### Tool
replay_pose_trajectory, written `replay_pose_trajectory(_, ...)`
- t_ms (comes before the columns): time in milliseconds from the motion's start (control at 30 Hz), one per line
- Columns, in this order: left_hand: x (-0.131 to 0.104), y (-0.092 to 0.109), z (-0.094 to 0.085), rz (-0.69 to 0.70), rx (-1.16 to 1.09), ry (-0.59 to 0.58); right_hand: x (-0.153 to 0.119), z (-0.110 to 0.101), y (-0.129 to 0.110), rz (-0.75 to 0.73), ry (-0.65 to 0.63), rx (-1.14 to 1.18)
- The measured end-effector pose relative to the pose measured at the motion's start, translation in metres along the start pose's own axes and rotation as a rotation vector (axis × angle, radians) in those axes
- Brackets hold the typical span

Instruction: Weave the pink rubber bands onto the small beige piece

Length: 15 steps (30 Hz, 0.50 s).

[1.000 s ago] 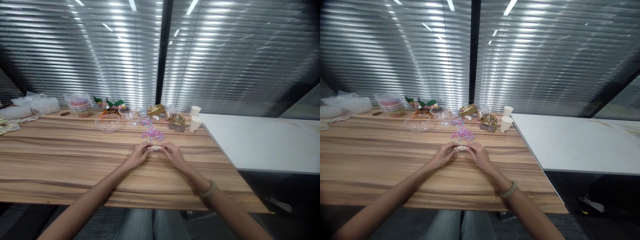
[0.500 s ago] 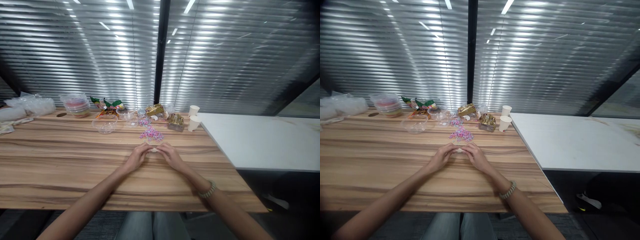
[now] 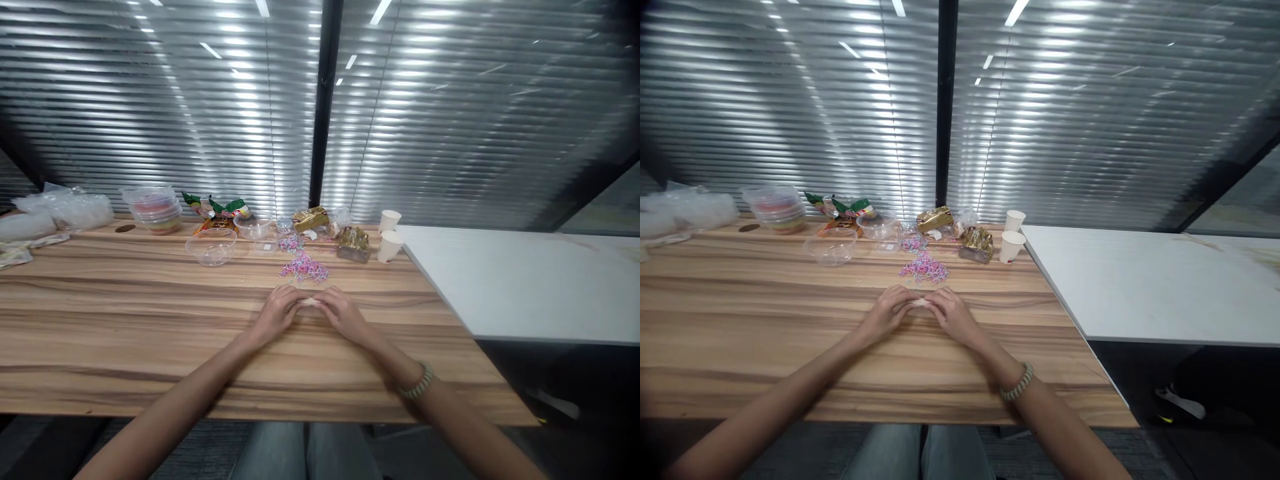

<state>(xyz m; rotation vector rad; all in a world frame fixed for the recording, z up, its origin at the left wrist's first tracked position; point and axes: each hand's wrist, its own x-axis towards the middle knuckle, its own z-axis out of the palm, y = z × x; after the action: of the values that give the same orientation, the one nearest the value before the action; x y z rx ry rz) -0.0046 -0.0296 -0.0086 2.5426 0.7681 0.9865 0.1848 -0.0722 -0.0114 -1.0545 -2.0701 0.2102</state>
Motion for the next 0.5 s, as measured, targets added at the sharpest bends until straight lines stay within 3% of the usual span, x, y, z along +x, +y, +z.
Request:
replay_pose_trajectory(300,0.0007,0.0048,-0.0033,-0.126,-0.120,0.011,0.0010,-0.0043,-0.0080,-0.026,-0.017,0.003)
replay_pose_trajectory(500,0.0010,0.0066,-0.0034,-0.215,-0.152,-0.025,-0.0003,-0.0020,-0.0101,0.059,-0.018,0.071)
